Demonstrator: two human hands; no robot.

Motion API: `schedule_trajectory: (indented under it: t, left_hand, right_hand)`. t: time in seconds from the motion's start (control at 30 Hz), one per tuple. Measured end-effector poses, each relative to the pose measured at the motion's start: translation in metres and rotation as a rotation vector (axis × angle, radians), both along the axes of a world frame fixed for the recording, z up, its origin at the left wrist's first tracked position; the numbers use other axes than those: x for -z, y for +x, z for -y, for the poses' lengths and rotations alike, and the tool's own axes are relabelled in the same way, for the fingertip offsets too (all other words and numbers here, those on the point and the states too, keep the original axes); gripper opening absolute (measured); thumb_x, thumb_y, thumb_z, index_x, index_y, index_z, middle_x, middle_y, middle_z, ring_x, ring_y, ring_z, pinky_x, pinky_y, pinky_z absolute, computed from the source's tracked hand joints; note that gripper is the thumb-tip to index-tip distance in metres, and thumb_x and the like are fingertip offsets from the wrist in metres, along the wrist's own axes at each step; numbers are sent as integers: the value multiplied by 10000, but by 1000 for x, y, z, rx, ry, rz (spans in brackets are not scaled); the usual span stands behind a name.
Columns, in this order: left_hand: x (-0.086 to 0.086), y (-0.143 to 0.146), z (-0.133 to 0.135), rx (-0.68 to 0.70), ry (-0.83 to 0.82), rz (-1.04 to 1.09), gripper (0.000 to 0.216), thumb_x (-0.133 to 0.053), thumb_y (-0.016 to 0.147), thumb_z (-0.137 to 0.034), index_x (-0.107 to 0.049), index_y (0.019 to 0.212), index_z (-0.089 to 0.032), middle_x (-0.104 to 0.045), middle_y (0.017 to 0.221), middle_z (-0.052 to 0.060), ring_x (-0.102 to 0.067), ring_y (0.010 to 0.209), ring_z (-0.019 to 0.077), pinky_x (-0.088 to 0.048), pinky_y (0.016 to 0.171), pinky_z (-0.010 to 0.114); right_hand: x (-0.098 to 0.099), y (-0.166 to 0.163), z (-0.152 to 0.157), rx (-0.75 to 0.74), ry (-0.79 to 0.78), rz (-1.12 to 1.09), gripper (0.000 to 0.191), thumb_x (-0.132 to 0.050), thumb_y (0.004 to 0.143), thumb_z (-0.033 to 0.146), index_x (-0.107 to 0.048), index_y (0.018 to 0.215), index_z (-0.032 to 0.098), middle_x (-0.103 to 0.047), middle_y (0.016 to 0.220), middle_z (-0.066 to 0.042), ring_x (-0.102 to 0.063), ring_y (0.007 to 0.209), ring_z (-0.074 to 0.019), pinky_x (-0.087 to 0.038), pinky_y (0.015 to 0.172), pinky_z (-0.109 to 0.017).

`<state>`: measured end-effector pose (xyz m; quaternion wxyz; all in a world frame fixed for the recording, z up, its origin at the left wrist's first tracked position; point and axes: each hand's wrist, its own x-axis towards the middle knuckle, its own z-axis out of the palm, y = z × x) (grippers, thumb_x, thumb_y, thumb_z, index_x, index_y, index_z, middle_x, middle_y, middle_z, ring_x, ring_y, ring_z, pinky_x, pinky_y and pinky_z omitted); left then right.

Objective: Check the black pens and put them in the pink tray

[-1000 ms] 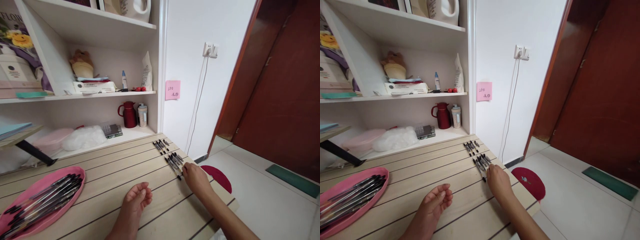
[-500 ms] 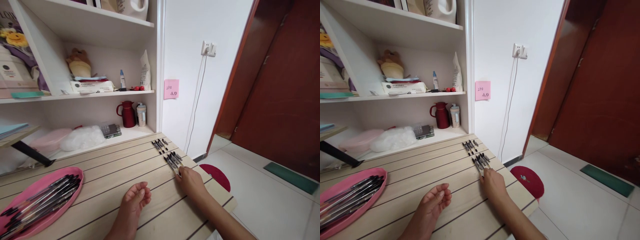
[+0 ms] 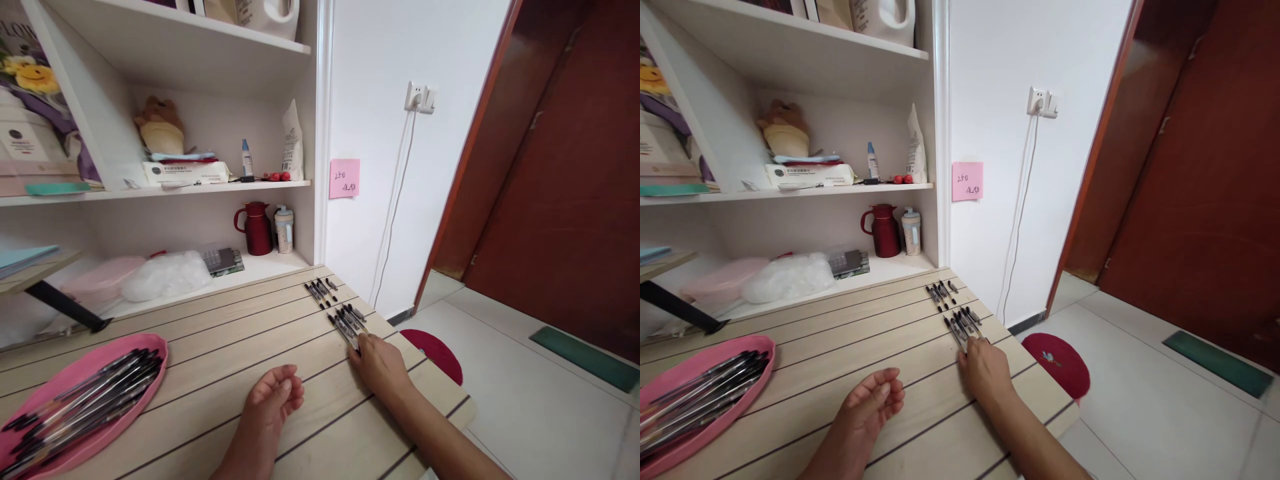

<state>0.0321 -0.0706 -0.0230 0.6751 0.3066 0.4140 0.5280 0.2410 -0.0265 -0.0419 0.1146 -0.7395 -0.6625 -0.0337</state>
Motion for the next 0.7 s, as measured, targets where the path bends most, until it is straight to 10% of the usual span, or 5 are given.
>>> schedule_trajectory:
  t: [0.7]
  left_hand:
    - [4,0,-4,-22,-20,20,258,-702,565,-222,-637,803,-145,-639,690,40,-579,644,141,-430,659,279]
  right_hand:
    - [-4,-3,0,17,-23,-8,293,-354,830,327,-574,782,140,-629,818,-105,-599,737,-198,-337,589,-258]
